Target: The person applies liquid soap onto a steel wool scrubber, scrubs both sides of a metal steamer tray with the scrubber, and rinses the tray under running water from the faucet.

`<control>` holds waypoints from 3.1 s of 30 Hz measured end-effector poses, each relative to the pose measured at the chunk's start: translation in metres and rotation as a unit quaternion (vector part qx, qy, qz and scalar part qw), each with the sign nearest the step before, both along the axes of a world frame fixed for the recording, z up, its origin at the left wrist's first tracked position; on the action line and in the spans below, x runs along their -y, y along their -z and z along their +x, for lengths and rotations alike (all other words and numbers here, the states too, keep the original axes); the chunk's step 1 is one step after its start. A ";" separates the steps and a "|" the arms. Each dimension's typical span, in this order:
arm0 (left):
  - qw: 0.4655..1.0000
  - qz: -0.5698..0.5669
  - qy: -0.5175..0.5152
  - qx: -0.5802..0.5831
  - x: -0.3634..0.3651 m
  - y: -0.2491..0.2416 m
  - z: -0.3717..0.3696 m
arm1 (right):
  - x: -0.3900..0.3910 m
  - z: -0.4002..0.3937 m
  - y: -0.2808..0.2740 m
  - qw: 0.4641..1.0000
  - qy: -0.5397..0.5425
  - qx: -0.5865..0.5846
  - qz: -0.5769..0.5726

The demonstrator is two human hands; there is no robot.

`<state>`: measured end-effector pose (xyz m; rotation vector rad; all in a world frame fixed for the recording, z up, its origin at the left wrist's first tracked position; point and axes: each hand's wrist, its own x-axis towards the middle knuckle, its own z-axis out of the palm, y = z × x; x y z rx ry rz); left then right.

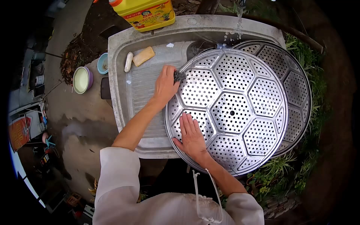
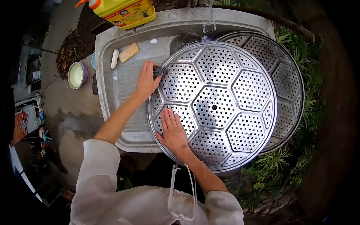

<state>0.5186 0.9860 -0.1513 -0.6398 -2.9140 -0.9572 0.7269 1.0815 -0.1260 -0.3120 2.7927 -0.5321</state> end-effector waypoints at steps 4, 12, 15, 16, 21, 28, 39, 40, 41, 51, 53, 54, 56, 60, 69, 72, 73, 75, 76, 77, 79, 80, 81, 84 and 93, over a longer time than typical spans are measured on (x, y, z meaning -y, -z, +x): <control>0.964 0.016 0.264 -0.013 0.029 -0.004 0.059 | -0.004 0.002 0.003 0.999 0.002 -0.002 -0.036; 0.923 -0.053 0.382 -0.022 0.033 -0.006 0.026 | -0.004 0.006 0.002 0.992 0.021 -0.071 -0.104; 0.904 -0.042 0.425 -0.025 0.045 -0.009 0.010 | -0.003 0.004 0.002 0.991 0.021 -0.069 -0.109; 0.920 -0.076 0.383 -0.026 0.045 -0.007 0.003 | -0.002 0.005 0.003 0.991 0.024 -0.069 -0.110; 0.888 -0.040 0.457 0.015 0.037 -0.005 0.029 | -0.004 0.006 0.004 0.991 0.028 -0.064 -0.112; 0.913 -0.071 0.401 -0.009 0.027 -0.014 0.030 | -0.004 0.005 0.004 0.991 0.025 -0.068 -0.109; 0.946 -0.123 0.301 0.020 0.027 -0.008 0.021 | -0.003 0.006 0.002 0.990 0.027 -0.077 -0.114; 0.962 -0.132 0.239 -0.007 0.028 -0.003 0.001 | -0.001 0.005 0.004 0.990 0.028 -0.078 -0.118; 0.974 -0.139 0.175 -0.033 0.024 0.002 -0.010 | -0.003 0.004 0.005 0.989 0.029 -0.077 -0.120; 0.975 -0.085 0.201 -0.034 -0.017 0.004 0.029 | 0.004 -0.027 0.015 0.999 -0.016 -0.032 -0.010; 0.992 -0.070 0.106 0.007 -0.062 0.002 -0.014 | 0.011 -0.024 0.019 0.991 0.003 -0.133 0.000; 0.993 -0.050 0.109 -0.019 -0.076 0.007 -0.007 | 0.013 -0.025 0.019 0.993 0.004 -0.112 -0.019; 0.990 0.028 0.137 -0.006 -0.091 0.008 0.015 | 0.006 -0.029 0.013 0.997 -0.012 -0.073 -0.017; 0.910 0.018 0.413 0.040 -0.058 -0.007 0.054 | 0.014 -0.029 0.018 0.996 -0.014 -0.052 -0.066; 0.935 0.032 0.352 0.010 -0.093 -0.002 0.073 | 0.014 -0.027 0.029 0.996 0.001 -0.089 -0.016; 0.966 0.002 0.250 -0.059 -0.114 0.010 0.009 | 0.009 -0.033 0.018 0.996 -0.006 -0.012 -0.085; 0.991 -0.038 0.113 -0.057 -0.124 0.014 -0.021 | 0.010 -0.036 0.018 0.997 -0.002 -0.014 -0.080; 0.984 -0.070 0.138 -0.091 -0.135 0.015 -0.017 | 0.011 -0.033 0.019 0.996 0.004 -0.009 -0.084; 0.977 -0.047 0.201 -0.059 -0.136 0.009 0.008 | 0.011 -0.033 0.021 0.995 0.004 -0.016 -0.102; 0.963 -0.028 0.265 -0.026 -0.130 -0.001 0.044 | 0.015 -0.031 0.023 0.994 0.005 -0.017 -0.111; 0.889 0.028 0.454 0.050 -0.115 -0.021 0.089 | 0.014 -0.028 0.029 0.988 0.030 -0.146 -0.048; 0.890 -0.017 0.456 0.023 -0.116 -0.010 0.082 | 0.015 -0.024 0.032 0.988 0.039 -0.136 -0.060; 0.919 -0.002 0.393 -0.012 -0.124 -0.008 0.060 | 0.012 -0.026 0.029 0.988 0.046 -0.134 -0.055; 0.986 -0.085 0.131 -0.050 -0.153 0.006 -0.022 | 0.011 -0.030 0.023 0.987 0.042 -0.065 -0.140; 0.976 -0.073 0.198 -0.045 -0.131 0.006 -0.001 | 0.009 -0.027 0.025 0.982 0.061 -0.095 -0.149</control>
